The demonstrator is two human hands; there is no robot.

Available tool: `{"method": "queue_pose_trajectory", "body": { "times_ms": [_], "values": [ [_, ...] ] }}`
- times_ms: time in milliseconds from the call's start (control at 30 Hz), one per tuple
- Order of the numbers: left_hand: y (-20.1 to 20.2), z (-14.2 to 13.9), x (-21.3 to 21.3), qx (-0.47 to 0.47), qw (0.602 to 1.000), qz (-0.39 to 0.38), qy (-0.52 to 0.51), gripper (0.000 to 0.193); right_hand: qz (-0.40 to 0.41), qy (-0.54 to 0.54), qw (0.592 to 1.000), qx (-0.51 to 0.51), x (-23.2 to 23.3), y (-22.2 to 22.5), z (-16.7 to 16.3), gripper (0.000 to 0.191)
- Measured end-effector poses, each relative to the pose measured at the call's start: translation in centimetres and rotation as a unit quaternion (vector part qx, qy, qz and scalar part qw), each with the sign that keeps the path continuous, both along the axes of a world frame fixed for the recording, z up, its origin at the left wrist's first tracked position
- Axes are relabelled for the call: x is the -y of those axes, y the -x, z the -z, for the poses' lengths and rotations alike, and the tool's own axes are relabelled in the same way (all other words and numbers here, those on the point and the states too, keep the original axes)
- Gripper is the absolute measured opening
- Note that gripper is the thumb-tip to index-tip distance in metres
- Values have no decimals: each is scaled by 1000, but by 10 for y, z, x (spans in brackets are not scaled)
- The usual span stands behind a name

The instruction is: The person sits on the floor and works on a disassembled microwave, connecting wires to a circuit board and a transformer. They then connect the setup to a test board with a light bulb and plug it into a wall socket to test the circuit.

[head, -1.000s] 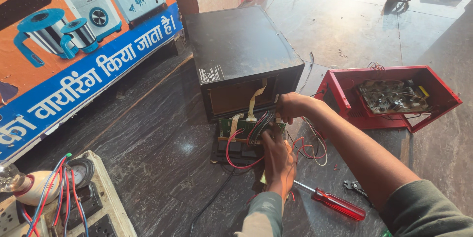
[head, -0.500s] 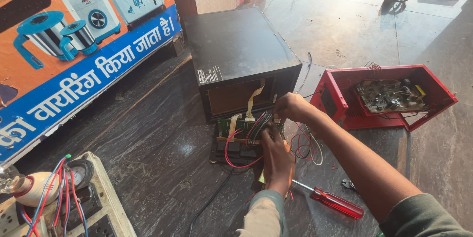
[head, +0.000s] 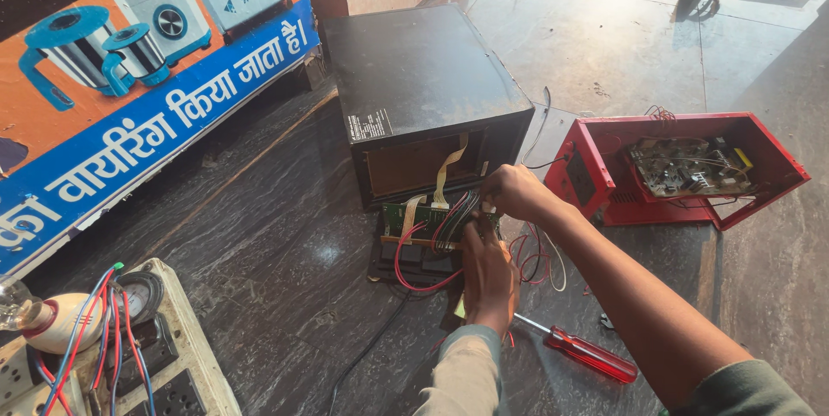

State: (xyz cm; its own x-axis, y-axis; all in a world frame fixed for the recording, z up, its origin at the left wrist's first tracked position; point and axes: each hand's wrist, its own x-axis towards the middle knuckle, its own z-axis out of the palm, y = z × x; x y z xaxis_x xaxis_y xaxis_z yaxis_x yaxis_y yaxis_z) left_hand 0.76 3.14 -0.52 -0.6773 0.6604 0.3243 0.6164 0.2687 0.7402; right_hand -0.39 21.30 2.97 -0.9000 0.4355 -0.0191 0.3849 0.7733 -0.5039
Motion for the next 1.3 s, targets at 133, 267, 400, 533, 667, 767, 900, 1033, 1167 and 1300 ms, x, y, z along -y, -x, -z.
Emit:
{"method": "queue_pose_trajectory", "body": {
  "times_ms": [133, 267, 400, 533, 667, 767, 900, 1033, 1167, 1300],
  "values": [
    [-3, -26, 11, 15, 1000, 6, 12, 83, 64, 36, 997, 21, 0, -1, 1, 23],
    [-5, -33, 13, -3, 1000, -3, 28, 81, 96, 104, 990, -11, -1, -5, 4, 23],
    [-6, -31, 10, -34, 998, -46, 41, 71, 29, -14, 999, -14, -2, -8, 5, 24],
    [-6, -26, 10, -16, 998, -45, 51, 74, -16, -75, 996, -50, -1, -10, 6, 23],
    [-4, -21, 10, -39, 998, -47, 13, 73, 9, -1, 998, -62, -2, -8, 5, 25],
    [-2, -17, 7, -8, 998, -40, 39, 77, -51, -56, 995, -64, -4, -4, 3, 25],
    [1, -13, 3, -51, 996, -68, 40, 69, -63, -80, 994, -36, -2, 1, 0, 30],
    [-1, -14, 6, 2, 998, -53, 25, 76, 0, -6, 1000, -22, 3, 0, -2, 28],
    [-2, -24, 11, -5, 999, -52, 9, 70, 48, 22, 999, 7, 5, -4, -4, 29],
    [-4, -36, 17, 52, 997, -20, 48, 77, 31, -10, 999, -24, 7, -8, -2, 30]
  ]
}}
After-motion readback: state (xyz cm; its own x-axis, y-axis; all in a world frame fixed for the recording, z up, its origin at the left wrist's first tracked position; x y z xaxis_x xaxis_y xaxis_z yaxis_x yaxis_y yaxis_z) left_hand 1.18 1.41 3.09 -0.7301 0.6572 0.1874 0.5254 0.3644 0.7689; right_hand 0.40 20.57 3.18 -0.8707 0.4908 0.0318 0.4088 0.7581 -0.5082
